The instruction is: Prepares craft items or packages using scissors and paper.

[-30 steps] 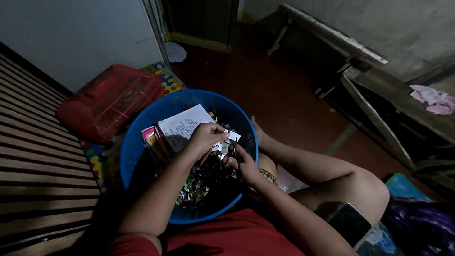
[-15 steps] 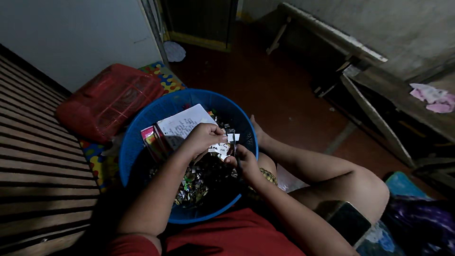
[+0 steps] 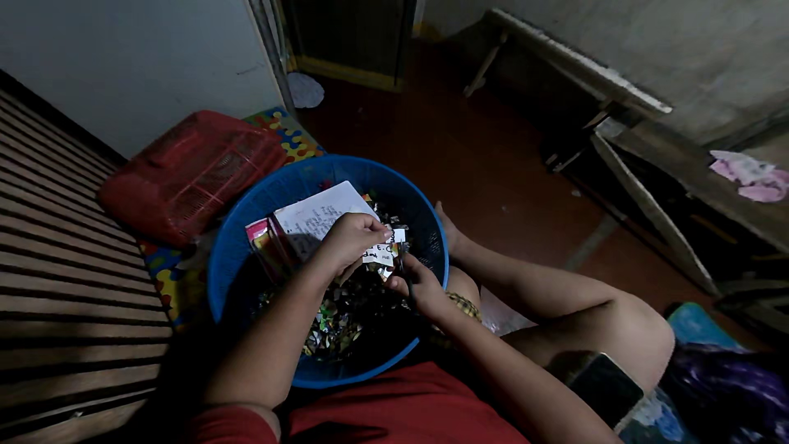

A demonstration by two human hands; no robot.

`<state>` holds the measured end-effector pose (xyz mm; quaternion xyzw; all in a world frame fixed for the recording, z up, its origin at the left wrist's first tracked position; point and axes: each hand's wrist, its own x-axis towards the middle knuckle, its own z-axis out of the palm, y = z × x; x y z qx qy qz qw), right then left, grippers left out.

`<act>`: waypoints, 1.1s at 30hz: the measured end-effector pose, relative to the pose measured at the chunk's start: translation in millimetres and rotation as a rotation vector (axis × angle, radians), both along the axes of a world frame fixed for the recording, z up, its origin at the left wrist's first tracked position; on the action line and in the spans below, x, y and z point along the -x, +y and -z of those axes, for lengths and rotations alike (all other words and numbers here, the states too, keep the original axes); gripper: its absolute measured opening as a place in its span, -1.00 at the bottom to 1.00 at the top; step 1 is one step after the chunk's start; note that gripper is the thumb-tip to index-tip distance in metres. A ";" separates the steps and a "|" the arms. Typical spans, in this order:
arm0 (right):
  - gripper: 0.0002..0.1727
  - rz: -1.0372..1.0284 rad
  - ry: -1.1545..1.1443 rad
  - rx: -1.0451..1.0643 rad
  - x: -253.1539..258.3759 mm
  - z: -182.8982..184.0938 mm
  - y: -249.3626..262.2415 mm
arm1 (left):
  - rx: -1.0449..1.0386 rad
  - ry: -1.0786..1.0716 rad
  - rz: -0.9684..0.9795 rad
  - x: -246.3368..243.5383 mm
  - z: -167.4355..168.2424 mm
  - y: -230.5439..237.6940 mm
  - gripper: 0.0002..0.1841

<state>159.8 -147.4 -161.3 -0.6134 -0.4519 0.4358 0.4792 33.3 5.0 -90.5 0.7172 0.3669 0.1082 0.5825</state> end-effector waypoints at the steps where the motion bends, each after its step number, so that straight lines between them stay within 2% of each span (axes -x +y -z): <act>1: -0.26 0.006 0.001 -0.006 0.1 0.8 0.5 | -0.015 0.016 0.022 -1.0 0.2 -1.7 -0.82; 7: -0.25 0.043 0.077 -0.036 1.1 0.2 -1.5 | -0.014 0.038 0.077 -6.0 2.1 -7.4 -0.82; 15: -0.57 0.106 0.051 -0.038 2.1 -1.4 -1.9 | -0.027 0.044 0.071 -4.8 0.5 -7.3 -0.83; 20: -0.67 0.132 0.068 0.009 3.6 -6.6 -0.3 | -0.055 0.068 0.098 -5.6 7.9 -3.2 -0.83; 22: -0.70 0.152 0.124 -0.002 4.0 -4.1 1.8 | -0.136 0.097 0.130 -5.0 12.5 0.8 -0.75; 26: -0.60 0.155 0.155 -0.047 1.3 -0.2 3.5 | -0.204 0.116 0.192 -3.9 14.3 4.5 -0.44; 28: -0.61 0.161 0.255 -0.132 -0.8 2.0 3.4 | -0.230 0.098 0.230 -5.0 14.2 3.5 -0.40; 30: -0.65 0.197 0.339 -0.206 -1.1 3.1 2.7 | -0.234 0.053 0.284 -6.9 11.2 0.3 -0.48; 33: -0.67 0.261 0.365 -0.282 -0.9 7.3 3.0 | -0.234 0.019 0.319 -7.4 7.2 -2.3 -0.69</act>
